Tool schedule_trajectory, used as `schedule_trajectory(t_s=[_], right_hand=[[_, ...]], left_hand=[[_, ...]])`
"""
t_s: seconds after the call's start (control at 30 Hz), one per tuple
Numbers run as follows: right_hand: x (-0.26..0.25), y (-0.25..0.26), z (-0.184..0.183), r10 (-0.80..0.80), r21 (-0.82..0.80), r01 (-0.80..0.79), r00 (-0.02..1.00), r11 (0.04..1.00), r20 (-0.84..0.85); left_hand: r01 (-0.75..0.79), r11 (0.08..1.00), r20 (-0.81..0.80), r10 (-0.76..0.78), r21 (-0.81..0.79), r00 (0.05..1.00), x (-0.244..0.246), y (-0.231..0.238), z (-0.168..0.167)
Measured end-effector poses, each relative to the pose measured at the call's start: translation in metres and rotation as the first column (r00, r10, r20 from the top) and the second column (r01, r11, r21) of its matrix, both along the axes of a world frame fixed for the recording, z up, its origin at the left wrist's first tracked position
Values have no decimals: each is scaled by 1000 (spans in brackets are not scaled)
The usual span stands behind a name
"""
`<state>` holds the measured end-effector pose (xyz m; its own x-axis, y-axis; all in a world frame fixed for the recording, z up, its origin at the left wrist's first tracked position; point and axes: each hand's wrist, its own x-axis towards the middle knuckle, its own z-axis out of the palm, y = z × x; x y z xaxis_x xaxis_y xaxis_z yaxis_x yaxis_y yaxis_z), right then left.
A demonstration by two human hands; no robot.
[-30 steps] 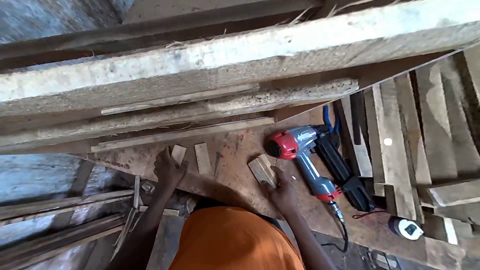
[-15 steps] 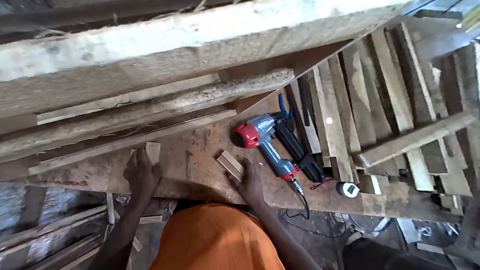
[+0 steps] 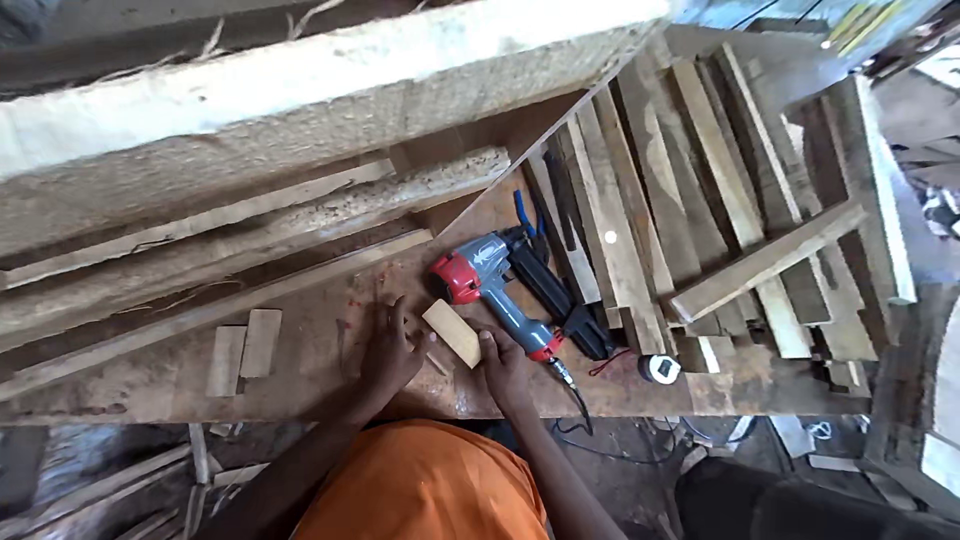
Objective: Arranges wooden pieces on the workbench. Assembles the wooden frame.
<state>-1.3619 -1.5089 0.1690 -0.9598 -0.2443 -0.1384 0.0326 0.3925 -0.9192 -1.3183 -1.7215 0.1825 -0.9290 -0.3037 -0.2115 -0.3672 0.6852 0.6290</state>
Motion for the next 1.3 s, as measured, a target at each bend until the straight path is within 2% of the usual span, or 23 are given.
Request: schedule_trajectory(t_s=[0.1, 0.17, 0.27, 0.37, 0.47, 0.57, 0.67, 0.77, 0.9, 1.0, 1.1, 1.2, 1.3], right_hand=[[-1, 24, 29, 28, -207, -29, 1000, 978, -10], [-14, 39, 45, 49, -307, -69, 996, 949, -73], [-42, 59, 70, 81, -436, -165, 975, 885, -205], [-65, 80, 100, 120, -504, -237, 960, 830, -254], [-83, 99, 136, 177, -562, -276, 958, 780, -226], [-91, 103, 175, 253, -643, -339, 941, 687, -225], [-93, 90, 227, 326, -656, -409, 911, 634, -253], [-98, 69, 266, 319, -589, -492, 869, 641, -378], [-108, 47, 273, 230, -570, -488, 855, 661, -464], [-109, 48, 259, 210, -604, -424, 895, 675, -393], [-112, 56, 245, 189, -615, -367, 923, 698, -336], [-116, 71, 236, 154, -611, -301, 947, 733, -281], [-121, 80, 232, 131, -604, -259, 960, 753, -248]], left_hand=[[11, 980, -149, 19, 199, 989, -2, 11, 41], [119, 903, -272, -2, 414, 962, -5, 29, 78], [209, 815, -435, 58, 541, 899, -20, 67, 113], [147, 820, -482, 171, 552, 859, -34, 103, 145], [104, 836, -499, 217, 539, 839, -48, 131, 179], [90, 847, -524, 238, 524, 818, -52, 147, 215], [104, 883, -570, 201, 457, 796, -51, 139, 263], [90, 910, -540, 159, 405, 826, -52, 101, 322], [-51, 889, -389, 250, 454, 887, -87, 31, 382], [-162, 803, -170, 310, 573, 935, -122, -14, 388], [-234, 747, 11, 290, 622, 957, -140, -29, 388], [-174, 715, -17, 251, 677, 968, -147, -25, 387], [-160, 686, -72, 296, 710, 952, -155, -24, 385]])
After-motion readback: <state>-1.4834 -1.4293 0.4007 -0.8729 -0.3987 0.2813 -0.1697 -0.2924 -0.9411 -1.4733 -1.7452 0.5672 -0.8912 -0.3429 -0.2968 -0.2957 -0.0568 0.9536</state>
